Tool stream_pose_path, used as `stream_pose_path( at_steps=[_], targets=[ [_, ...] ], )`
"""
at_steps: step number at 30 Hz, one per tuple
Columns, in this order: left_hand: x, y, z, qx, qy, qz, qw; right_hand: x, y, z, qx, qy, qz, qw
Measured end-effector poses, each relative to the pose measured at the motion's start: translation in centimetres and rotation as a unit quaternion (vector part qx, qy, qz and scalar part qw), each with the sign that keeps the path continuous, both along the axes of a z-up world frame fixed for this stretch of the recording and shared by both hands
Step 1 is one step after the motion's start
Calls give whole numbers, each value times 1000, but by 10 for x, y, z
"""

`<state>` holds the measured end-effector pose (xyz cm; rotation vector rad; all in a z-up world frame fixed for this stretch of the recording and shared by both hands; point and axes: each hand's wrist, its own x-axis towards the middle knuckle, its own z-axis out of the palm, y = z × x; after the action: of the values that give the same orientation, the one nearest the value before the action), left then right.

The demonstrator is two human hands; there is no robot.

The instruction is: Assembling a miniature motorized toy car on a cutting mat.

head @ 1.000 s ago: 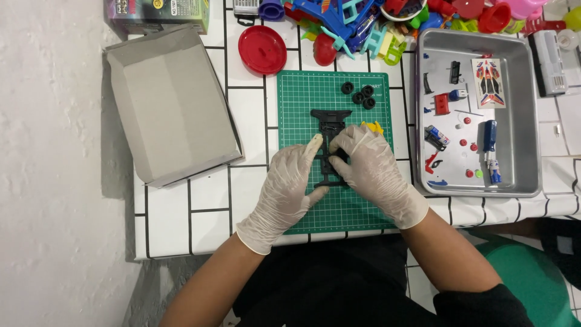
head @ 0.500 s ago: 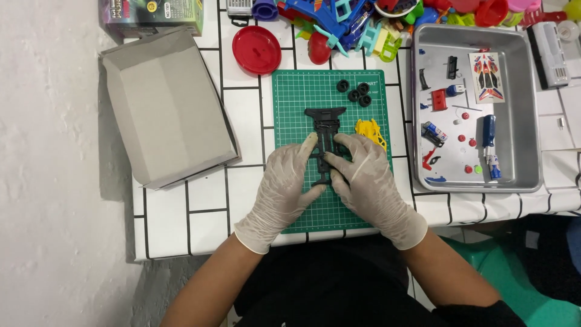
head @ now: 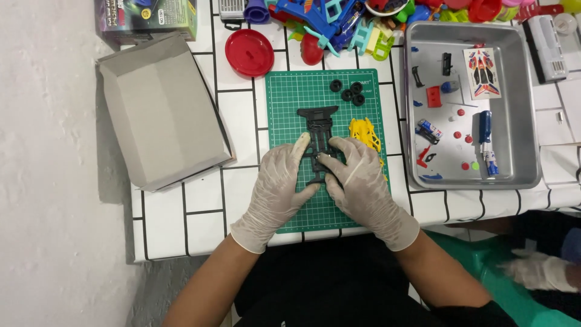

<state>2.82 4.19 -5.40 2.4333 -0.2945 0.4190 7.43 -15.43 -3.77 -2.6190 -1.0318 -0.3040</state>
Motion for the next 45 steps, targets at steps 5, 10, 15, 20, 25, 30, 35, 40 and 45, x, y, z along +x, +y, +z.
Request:
stream_pose_path(
  at_steps=[5, 10, 15, 20, 25, 30, 35, 40, 45],
  targets=[
    [-2, 0, 6, -9, 7, -1, 1000, 0, -26, 13, 113, -7, -6, 994],
    [-2, -1, 2, -5, 12, 4, 1000, -5, -67, 18, 237, -28, -50, 970],
    [0, -2, 5, 7, 4, -1, 1000, -13, -97, 6, 231, -103, -94, 963],
    [1, -5, 12, -4, -2, 2, 1000, -20, -105, 0, 230, -112, -102, 961],
    [19, 3, 25, -43, -6, 14, 999, -10, -134, -7, 243, -129, -124, 953],
    [64, 12, 20, 34, -40, -9, 999, 1, -158, -8, 249, -125, -140, 950],
    [79, 4, 12, 30, -54, -39, 997, 0, -156, -1, 289, -102, -155, 939],
    [75, -2, 6, 34, -70, -33, 996, 4, -182, 7, 356, -76, -162, 917],
    [71, -4, 17, 44, -49, -61, 996, 11, -181, 66, 282, 130, -306, 900]
  ],
)
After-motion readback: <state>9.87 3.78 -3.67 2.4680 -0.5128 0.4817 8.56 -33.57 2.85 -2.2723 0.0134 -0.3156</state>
